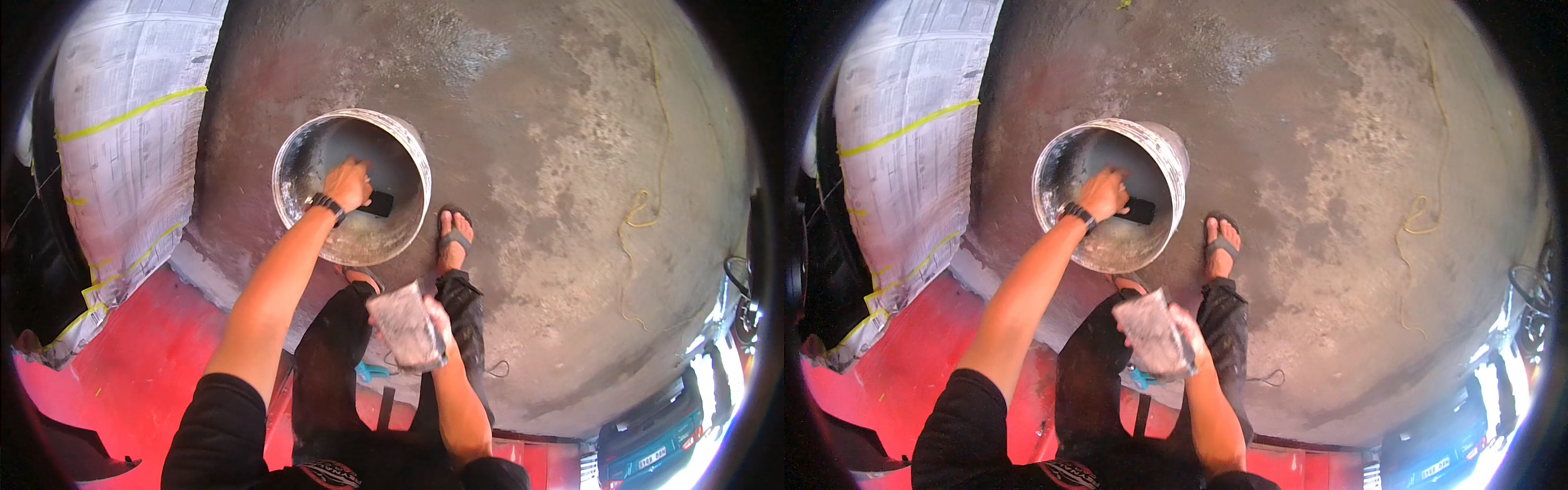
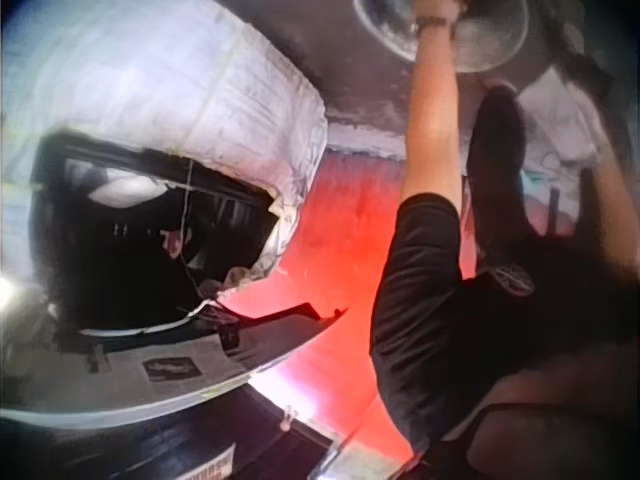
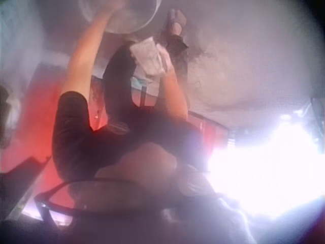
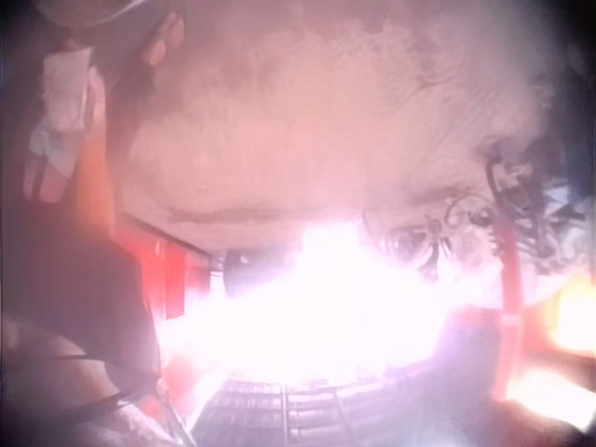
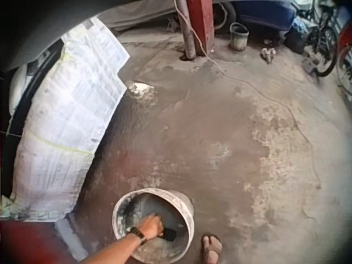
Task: The person sands a silver car bumper with a sanding block, dipping it in a bucket of water and wiping the surface with a cloth. The person briefly removes and puts on glasses while continuing to sand the bumper.
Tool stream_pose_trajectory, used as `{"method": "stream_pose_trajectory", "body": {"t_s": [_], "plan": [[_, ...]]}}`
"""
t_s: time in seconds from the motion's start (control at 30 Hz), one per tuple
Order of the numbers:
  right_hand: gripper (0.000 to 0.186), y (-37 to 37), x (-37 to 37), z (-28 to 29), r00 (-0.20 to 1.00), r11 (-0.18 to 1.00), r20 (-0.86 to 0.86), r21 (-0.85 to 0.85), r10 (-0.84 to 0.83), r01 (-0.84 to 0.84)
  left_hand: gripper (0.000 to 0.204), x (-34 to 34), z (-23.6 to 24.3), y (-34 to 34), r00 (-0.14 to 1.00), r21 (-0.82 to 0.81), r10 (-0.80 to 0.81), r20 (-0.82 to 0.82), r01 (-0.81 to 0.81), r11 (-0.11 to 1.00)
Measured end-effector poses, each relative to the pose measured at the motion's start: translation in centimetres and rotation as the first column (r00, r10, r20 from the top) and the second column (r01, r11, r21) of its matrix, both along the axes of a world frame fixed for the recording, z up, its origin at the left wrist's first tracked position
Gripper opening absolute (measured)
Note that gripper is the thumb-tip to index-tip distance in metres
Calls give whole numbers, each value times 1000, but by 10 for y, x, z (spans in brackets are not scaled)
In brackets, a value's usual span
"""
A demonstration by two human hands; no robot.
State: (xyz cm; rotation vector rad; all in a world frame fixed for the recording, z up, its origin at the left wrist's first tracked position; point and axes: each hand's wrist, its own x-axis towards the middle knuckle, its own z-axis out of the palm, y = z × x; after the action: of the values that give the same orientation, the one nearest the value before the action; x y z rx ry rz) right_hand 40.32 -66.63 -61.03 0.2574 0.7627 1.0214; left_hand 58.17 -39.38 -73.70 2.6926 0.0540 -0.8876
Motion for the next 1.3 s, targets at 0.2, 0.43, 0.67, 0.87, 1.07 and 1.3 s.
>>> {"method": "stream_pose_trajectory", "body": {"t_s": [0.2,0.43,0.67,0.87,1.07,1.3], "plan": [[80,-26,-2,3,995,941,48,-330,92,-71,35,14,-158,-26,939,14,-265,-217,275,961],[114,-23,23,-10,878,920,-275,-109,-391,376,28,-86,-231,-35,942,97,-309,-134,322,942],[109,-26,17,-26,924,935,-167,-151,-345,321,21,-10,-71,-35,819,-280,468,-332,-559,781],[105,-15,23,-27,925,937,-153,-95,-349,337,21,-15,42,7,450,-490,580,-679,-866,99],[101,-5,19,-30,911,933,-208,-18,-356,360,28,-33,86,8,141,-388,716,-684,-901,-193],[96,-1,24,-23,990,955,39,-259,-139,144,29,-55,112,1,46,-469,871,-490,-856,-219]]}}
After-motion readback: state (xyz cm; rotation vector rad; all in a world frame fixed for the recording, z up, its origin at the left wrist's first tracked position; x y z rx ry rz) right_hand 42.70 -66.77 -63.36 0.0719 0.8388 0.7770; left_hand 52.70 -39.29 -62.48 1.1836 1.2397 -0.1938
